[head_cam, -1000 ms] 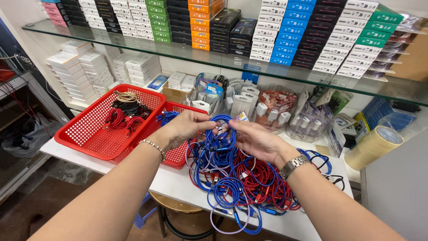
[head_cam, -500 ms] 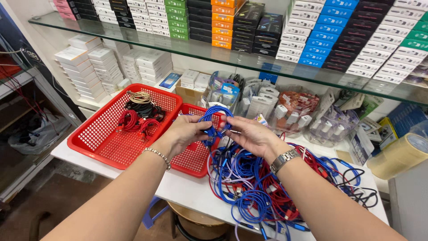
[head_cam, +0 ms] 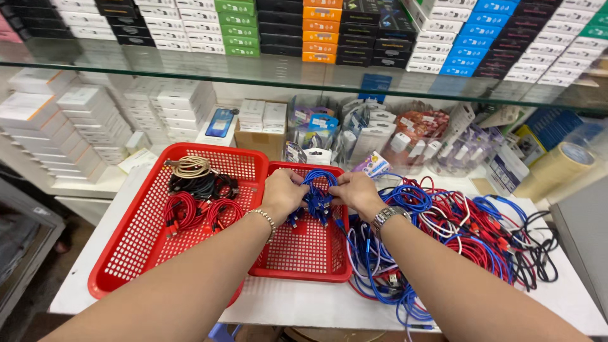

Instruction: The person untangles and coils various colored USB cables from a large pile on a table. They separate the cables by color and place the coiled bundles into two red plastic baskets. The process involves handling red, blue, white, and black cables.

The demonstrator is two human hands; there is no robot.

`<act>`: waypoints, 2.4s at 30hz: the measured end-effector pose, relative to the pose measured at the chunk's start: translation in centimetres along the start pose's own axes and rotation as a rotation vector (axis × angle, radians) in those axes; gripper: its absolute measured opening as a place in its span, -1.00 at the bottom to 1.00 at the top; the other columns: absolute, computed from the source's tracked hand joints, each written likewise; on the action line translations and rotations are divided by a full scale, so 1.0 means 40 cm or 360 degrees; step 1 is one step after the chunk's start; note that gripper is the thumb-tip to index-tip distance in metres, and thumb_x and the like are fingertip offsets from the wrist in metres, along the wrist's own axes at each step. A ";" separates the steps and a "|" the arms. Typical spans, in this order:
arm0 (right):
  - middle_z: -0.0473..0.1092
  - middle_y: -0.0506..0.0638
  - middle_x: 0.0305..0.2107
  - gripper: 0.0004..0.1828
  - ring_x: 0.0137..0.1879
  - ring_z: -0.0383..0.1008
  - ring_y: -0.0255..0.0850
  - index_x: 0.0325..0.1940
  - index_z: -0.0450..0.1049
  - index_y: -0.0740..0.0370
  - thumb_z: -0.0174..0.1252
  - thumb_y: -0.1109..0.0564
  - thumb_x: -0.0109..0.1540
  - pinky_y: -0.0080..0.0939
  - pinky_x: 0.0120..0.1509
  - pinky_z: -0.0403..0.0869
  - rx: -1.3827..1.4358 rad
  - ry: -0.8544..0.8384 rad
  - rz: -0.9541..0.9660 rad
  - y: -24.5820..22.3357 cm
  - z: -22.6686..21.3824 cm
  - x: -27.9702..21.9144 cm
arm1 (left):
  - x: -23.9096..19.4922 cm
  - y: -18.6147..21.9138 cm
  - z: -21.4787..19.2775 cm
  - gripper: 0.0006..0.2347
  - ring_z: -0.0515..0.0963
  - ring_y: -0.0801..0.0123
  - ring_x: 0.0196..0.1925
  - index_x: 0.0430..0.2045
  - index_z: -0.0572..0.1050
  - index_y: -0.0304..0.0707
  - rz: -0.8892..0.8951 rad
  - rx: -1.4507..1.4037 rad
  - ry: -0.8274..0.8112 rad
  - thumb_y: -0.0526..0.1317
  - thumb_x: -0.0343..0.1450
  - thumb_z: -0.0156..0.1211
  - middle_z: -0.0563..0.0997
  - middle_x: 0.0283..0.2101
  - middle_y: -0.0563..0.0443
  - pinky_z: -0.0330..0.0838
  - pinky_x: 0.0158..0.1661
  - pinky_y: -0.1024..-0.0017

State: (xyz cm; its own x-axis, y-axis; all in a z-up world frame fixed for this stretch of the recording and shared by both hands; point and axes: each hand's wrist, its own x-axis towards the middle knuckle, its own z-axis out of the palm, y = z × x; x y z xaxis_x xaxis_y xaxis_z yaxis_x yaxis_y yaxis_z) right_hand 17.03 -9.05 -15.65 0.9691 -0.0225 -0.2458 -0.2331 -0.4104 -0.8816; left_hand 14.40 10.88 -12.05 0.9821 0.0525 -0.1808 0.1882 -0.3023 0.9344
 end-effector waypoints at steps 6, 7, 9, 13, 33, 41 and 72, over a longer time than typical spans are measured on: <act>0.51 0.31 -0.14 -0.57 0.04 0.52 0.20 0.01 0.51 0.33 0.35 0.13 0.10 0.07 0.14 0.47 -0.1260 0.0364 -0.0459 -0.044 0.028 -0.047 | 0.082 -0.049 0.014 -0.88 0.74 0.24 -0.49 -0.44 0.63 -0.40 0.0018 0.0337 -0.0120 -0.36 0.25 0.42 0.72 -0.44 -0.21 0.63 -0.33 0.41; 0.50 0.32 -0.13 -0.57 0.06 0.50 0.20 0.03 0.50 0.34 0.32 0.16 0.10 0.08 0.16 0.46 -0.1253 0.0388 -0.0480 -0.051 0.039 -0.059 | 0.093 -0.059 0.017 -0.88 0.75 0.22 -0.46 -0.46 0.63 -0.37 0.0065 0.0430 -0.0131 -0.34 0.23 0.44 0.73 -0.44 -0.22 0.62 -0.27 0.40; 0.49 0.34 -0.11 -0.56 0.10 0.48 0.22 0.07 0.47 0.35 0.27 0.22 0.10 0.10 0.21 0.45 -0.1237 0.0434 -0.0525 -0.057 0.060 -0.085 | 0.110 -0.077 0.033 -0.85 0.74 0.17 -0.36 -0.49 0.64 -0.34 0.0194 0.0571 -0.0086 -0.31 0.19 0.49 0.72 -0.43 -0.22 0.60 -0.16 0.35; 0.43 0.39 -0.04 -0.56 0.04 0.47 0.28 0.06 0.42 0.43 0.19 0.28 0.10 0.12 0.12 0.47 -0.1109 0.0523 -0.0531 -0.051 0.094 -0.111 | 0.131 -0.093 0.057 -0.70 0.71 0.08 -0.19 -0.39 0.58 -0.34 0.0256 0.0653 0.0014 -0.26 0.12 0.58 0.69 -0.36 -0.19 0.56 -0.03 0.26; 0.61 0.13 -0.26 -0.70 -0.16 0.64 -0.10 -0.05 0.61 0.26 0.24 0.06 0.21 -0.13 -0.01 0.55 -0.0764 0.0703 -0.0411 0.029 -0.304 -0.181 | -0.033 0.115 0.309 -0.86 0.69 0.12 -0.19 -0.41 0.60 -0.21 0.0679 0.0426 -0.0062 -0.16 0.31 0.31 0.70 -0.33 -0.07 0.53 -0.11 0.19; 0.60 0.05 -0.23 -0.66 -0.10 0.62 -0.14 -0.11 0.61 0.14 0.41 0.08 0.05 -0.15 0.03 0.53 -0.1094 0.0235 -0.0114 0.191 -0.554 -0.299 | -0.130 0.168 0.489 -0.87 0.69 0.10 -0.29 -0.49 0.67 -0.20 0.0834 0.0393 -0.0176 -0.16 0.31 0.28 0.71 -0.36 -0.12 0.52 -0.19 0.23; 0.59 0.17 -0.37 -0.75 -0.22 0.66 0.00 -0.18 0.55 0.26 0.32 0.07 0.17 -0.06 -0.13 0.63 -0.0900 0.0116 0.0164 0.186 -0.450 -0.483 | -0.260 0.071 0.501 -0.59 0.72 0.22 -0.09 0.13 0.48 -0.23 -0.0136 0.0443 -0.0763 -0.27 0.36 0.32 0.67 -0.02 -0.14 0.68 -0.26 0.38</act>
State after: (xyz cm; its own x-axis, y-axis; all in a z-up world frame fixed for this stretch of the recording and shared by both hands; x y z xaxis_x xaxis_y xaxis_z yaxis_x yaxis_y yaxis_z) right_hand -1.96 -28.06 -10.20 0.9514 -0.1429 -0.2728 -0.2666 -0.8256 -0.4973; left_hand 4.63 -9.61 -13.65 0.8388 -0.3313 -0.4321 0.1945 -0.5590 0.8060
